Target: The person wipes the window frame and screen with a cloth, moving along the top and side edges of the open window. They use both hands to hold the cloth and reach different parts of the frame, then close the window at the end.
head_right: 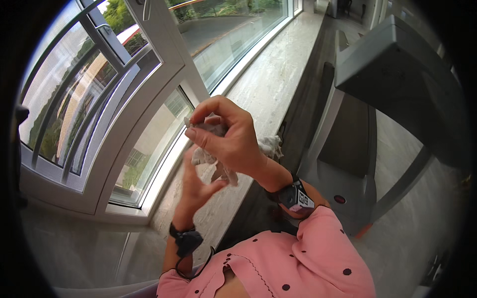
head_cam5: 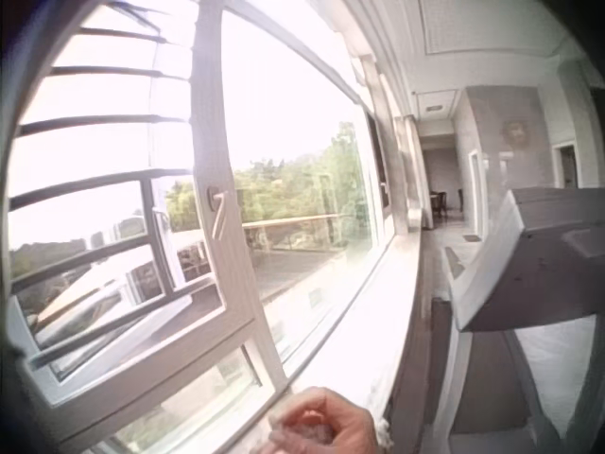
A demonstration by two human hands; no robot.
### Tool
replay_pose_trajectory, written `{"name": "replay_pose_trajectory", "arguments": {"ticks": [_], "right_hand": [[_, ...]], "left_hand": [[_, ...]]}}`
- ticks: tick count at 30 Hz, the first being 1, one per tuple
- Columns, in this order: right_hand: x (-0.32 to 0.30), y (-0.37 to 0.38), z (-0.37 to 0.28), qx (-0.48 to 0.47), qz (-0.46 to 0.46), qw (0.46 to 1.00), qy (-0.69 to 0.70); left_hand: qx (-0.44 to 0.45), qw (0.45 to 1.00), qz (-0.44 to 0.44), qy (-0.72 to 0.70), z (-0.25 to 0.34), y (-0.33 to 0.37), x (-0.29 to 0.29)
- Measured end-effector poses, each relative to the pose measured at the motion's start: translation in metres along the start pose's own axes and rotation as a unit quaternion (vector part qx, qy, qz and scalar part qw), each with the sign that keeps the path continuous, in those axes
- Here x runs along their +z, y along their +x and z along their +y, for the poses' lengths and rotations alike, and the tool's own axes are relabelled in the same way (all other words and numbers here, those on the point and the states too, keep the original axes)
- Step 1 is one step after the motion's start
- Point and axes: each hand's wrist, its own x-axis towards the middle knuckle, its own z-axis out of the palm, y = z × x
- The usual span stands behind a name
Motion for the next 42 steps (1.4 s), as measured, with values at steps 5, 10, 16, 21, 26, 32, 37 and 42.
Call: {"name": "replay_pose_trajectory", "arguments": {"ticks": [5,10,16,21,26,32,37,42], "right_hand": [[-0.001,-0.055,-0.087,-0.081,0.108,0.991,-0.011],[-0.032,-0.128,-0.164,-0.041,0.336,0.941,-0.006],[-0.051,-0.212,-0.231,-0.139,0.351,0.917,-0.126],[-0.135,-0.331,-0.333,-0.117,0.370,0.639,-0.664],[-0.150,-0.491,-0.396,0.109,0.349,0.656,-0.661],[-0.121,-0.600,-0.415,0.264,0.334,0.785,-0.450],[-0.119,-0.666,-0.483,0.242,0.549,0.699,-0.390],[-0.095,-0.700,-0.590,0.068,0.636,0.500,-0.583]], "left_hand": [[-0.090,0.950,-0.268,-0.136,-0.037,-0.081,0.096],[-0.031,0.920,-0.341,-0.192,-0.013,-0.142,0.143],[0.039,0.817,-0.490,-0.303,0.063,-0.199,0.221],[-0.195,0.751,-0.577,-0.255,0.114,-0.235,0.247],[-0.146,0.726,-0.617,-0.266,0.235,-0.258,0.294],[0.151,0.683,-0.689,-0.192,0.420,-0.275,0.359],[0.312,0.670,-0.592,-0.322,0.518,-0.268,0.372],[0.290,0.674,-0.382,-0.562,0.572,-0.197,0.366]]}}
